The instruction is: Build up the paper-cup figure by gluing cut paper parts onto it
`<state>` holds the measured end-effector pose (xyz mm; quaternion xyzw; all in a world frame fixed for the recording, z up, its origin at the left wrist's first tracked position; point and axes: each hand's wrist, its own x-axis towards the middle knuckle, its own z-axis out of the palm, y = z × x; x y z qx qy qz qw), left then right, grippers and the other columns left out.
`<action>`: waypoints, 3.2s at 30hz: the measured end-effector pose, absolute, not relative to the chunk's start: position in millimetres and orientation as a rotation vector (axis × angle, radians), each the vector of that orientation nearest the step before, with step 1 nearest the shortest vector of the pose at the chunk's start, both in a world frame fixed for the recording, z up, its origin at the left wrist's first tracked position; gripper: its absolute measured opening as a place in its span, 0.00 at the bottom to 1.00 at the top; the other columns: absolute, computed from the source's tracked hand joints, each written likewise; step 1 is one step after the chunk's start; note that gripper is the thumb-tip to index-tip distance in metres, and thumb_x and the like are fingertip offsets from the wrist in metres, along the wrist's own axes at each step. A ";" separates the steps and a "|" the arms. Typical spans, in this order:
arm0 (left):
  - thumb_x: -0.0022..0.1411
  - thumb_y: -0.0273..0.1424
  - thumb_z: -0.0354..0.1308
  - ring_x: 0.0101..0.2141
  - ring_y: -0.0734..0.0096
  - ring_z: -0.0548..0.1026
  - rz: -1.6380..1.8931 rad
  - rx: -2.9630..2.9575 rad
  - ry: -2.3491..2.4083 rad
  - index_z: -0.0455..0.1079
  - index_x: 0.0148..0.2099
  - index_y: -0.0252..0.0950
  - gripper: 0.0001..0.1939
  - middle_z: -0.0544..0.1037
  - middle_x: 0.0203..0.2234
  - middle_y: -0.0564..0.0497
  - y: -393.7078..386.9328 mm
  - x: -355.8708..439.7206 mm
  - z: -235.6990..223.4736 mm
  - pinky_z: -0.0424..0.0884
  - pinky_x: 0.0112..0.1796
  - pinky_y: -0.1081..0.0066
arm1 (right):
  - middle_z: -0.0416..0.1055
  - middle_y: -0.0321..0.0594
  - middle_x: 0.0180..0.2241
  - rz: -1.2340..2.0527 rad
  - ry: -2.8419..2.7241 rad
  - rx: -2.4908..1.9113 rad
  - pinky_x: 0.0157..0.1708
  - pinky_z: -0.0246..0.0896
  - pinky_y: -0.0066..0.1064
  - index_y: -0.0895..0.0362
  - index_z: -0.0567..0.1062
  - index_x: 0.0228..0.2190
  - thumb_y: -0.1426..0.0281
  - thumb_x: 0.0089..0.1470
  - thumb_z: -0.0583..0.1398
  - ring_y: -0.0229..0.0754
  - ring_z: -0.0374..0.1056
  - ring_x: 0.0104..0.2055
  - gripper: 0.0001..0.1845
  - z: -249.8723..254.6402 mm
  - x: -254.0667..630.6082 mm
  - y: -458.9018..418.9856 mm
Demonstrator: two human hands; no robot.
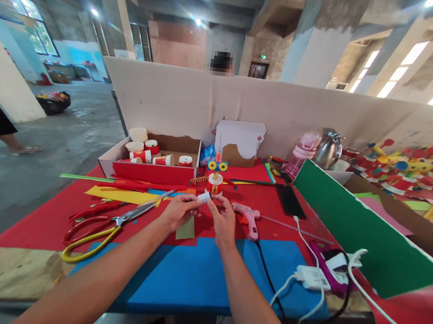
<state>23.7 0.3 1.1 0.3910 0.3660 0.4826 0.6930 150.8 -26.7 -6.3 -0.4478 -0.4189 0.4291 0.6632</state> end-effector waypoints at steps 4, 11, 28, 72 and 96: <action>0.29 0.36 0.75 0.17 0.80 0.68 1.023 0.740 0.711 0.72 0.24 0.30 0.20 0.75 0.18 0.52 -4.2 28.8 2.2 0.70 0.25 0.73 | 0.72 0.32 0.31 1.237 -0.794 -0.816 0.30 0.64 0.27 0.50 0.70 0.33 0.63 0.35 0.69 0.36 0.68 0.30 0.21 -4.1 147.7 -26.6; 0.34 0.36 0.74 0.18 0.81 0.67 0.962 0.737 0.693 0.74 0.26 0.29 0.19 0.76 0.21 0.50 -8.0 31.3 0.0 0.70 0.25 0.72 | 0.70 0.28 0.26 1.362 -0.760 -0.749 0.23 0.61 0.23 0.51 0.70 0.32 0.64 0.37 0.70 0.31 0.64 0.24 0.19 -2.9 149.1 -27.4; 0.50 0.29 0.61 0.33 0.68 0.72 1.122 1.766 0.936 0.74 0.27 0.36 0.03 0.75 0.28 0.49 3.8 11.2 7.3 0.67 0.36 0.72 | 0.75 0.33 0.26 1.318 -0.844 -0.940 0.31 0.70 0.32 0.53 0.67 0.30 0.58 0.32 0.71 0.39 0.72 0.28 0.25 -2.5 155.5 -27.7; 0.42 0.36 0.65 0.15 0.81 0.62 1.171 1.219 1.014 0.71 0.25 0.33 0.11 0.68 0.13 0.58 7.6 15.7 -1.7 0.56 0.19 0.77 | 0.74 0.44 0.25 0.818 -1.132 -1.855 0.26 0.64 0.30 0.57 0.70 0.30 0.66 0.51 0.57 0.44 0.72 0.27 0.08 21.1 256.5 -56.5; 0.52 0.27 0.64 0.25 0.70 0.79 1.124 0.943 0.873 0.69 0.31 0.30 0.07 0.80 0.26 0.48 13.1 19.4 -6.6 0.75 0.29 0.73 | 0.71 0.37 0.22 0.507 -1.589 -1.424 0.21 0.61 0.28 0.59 0.67 0.44 0.54 0.55 0.52 0.39 0.65 0.19 0.24 36.2 197.4 -68.0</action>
